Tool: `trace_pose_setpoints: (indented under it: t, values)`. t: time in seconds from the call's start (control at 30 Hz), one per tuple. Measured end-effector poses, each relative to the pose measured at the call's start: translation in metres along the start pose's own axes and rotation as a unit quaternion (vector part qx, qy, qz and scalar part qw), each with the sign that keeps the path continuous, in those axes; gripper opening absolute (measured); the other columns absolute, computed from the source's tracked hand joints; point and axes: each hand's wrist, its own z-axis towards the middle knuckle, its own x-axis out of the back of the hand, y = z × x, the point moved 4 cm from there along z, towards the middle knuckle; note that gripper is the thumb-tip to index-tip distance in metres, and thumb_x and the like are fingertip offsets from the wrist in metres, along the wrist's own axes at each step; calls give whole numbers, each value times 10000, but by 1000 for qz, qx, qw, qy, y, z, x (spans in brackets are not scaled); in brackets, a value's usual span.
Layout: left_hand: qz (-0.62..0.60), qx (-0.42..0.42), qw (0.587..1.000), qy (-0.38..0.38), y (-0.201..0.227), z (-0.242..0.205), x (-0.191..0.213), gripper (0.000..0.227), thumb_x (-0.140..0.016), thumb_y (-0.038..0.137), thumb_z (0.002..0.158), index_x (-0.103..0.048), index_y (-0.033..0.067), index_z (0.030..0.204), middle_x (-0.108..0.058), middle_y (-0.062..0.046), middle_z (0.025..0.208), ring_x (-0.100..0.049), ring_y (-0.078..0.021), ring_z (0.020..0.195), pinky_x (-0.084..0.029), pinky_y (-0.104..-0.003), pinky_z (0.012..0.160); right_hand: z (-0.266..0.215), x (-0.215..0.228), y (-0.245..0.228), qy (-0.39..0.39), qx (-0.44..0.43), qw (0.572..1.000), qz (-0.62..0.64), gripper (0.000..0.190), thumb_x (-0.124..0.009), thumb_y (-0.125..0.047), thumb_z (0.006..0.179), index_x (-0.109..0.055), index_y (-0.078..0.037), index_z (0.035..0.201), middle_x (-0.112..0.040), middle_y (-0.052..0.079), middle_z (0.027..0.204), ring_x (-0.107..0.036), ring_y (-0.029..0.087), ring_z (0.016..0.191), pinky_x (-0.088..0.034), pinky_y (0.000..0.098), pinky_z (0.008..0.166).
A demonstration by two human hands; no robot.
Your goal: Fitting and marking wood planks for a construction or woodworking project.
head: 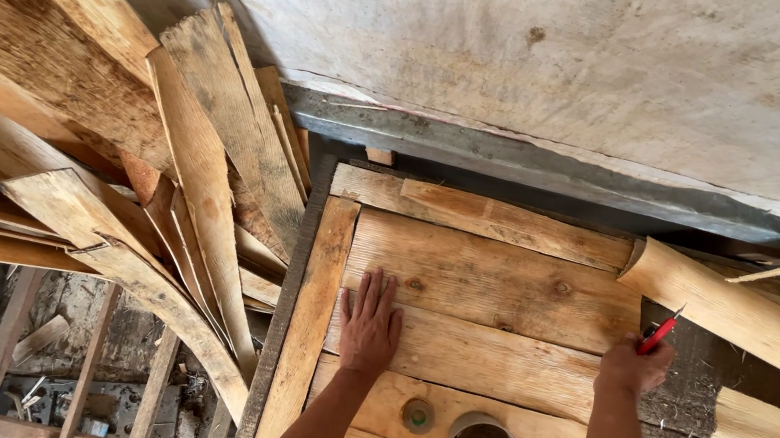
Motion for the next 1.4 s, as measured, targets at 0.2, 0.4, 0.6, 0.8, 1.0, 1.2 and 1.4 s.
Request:
trace_pose_setpoints:
  t: [0.2, 0.4, 0.6, 0.8, 1.0, 1.2, 1.4]
  values:
    - [6, 30, 999, -43, 1, 8, 10, 598, -487, 407, 988, -440, 133, 1517, -313, -124, 1667, -328, -310, 1501, -192, -540, 1211, -17, -3, -8, 2, 49, 997, -62, 188, -665, -71, 1047, -566, -10, 1194, -671, 188, 1033, -656, 330, 941, -514, 517, 862]
    - [81, 58, 985, -138, 11, 50, 19, 846, -500, 608, 957, -241, 117, 1595, -105, -143, 1736, -462, -331, 1315, -370, -535, 1019, -40, 6, -41, -51, 61, 993, -89, 180, -611, -74, 1069, -593, -8, 1235, -615, 201, 1137, -583, 345, 1016, -481, 515, 843]
    - [130, 125, 936, -302, 27, 92, 44, 1131, -474, 826, 869, 47, 227, 1674, 119, -79, 1756, -494, -319, 1260, -495, -501, 890, -34, -1, -31, -71, 129, 981, -128, 243, -595, -55, 1038, -619, -16, 1277, -641, 182, 1245, -561, 353, 1187, -422, 523, 1093]
    - [147, 120, 936, -297, 24, 95, 37, 1163, -522, 832, 869, 40, 193, 1662, 110, -107, 1731, -442, -347, 1348, -482, -595, 917, -29, -6, -16, -49, 178, 974, -129, 425, -602, -58, 1015, -545, 44, 1424, -512, 265, 1495, -425, 456, 1368, -303, 554, 1174]
    - [121, 147, 930, -313, 33, 97, 53, 1157, -556, 804, 858, -9, 201, 1680, 108, -74, 1754, -456, -346, 1362, -476, -594, 942, -21, -13, 2, -55, 219, 965, -135, 466, -606, -57, 982, -542, 35, 1434, -423, 322, 1577, -371, 499, 1442, -263, 558, 1206]
    - [124, 144, 915, -355, 33, 105, 54, 1152, -553, 813, 854, -38, 205, 1685, 143, -86, 1764, -457, -389, 1400, -466, -613, 983, -36, -3, -16, -46, 269, 950, -152, 568, -590, -60, 1002, -503, -13, 1562, -405, 314, 1581, -324, 499, 1530, -228, 602, 1291]
    - [167, 102, 918, -344, 28, 108, 48, 1134, -517, 837, 867, -58, 185, 1673, 91, -121, 1743, -247, -361, 1525, -276, -686, 1148, -70, 1, -52, -82, 241, 944, -209, 445, -551, -68, 1039, -509, -84, 1481, -325, 239, 1698, -209, 536, 1569, -171, 728, 1207]
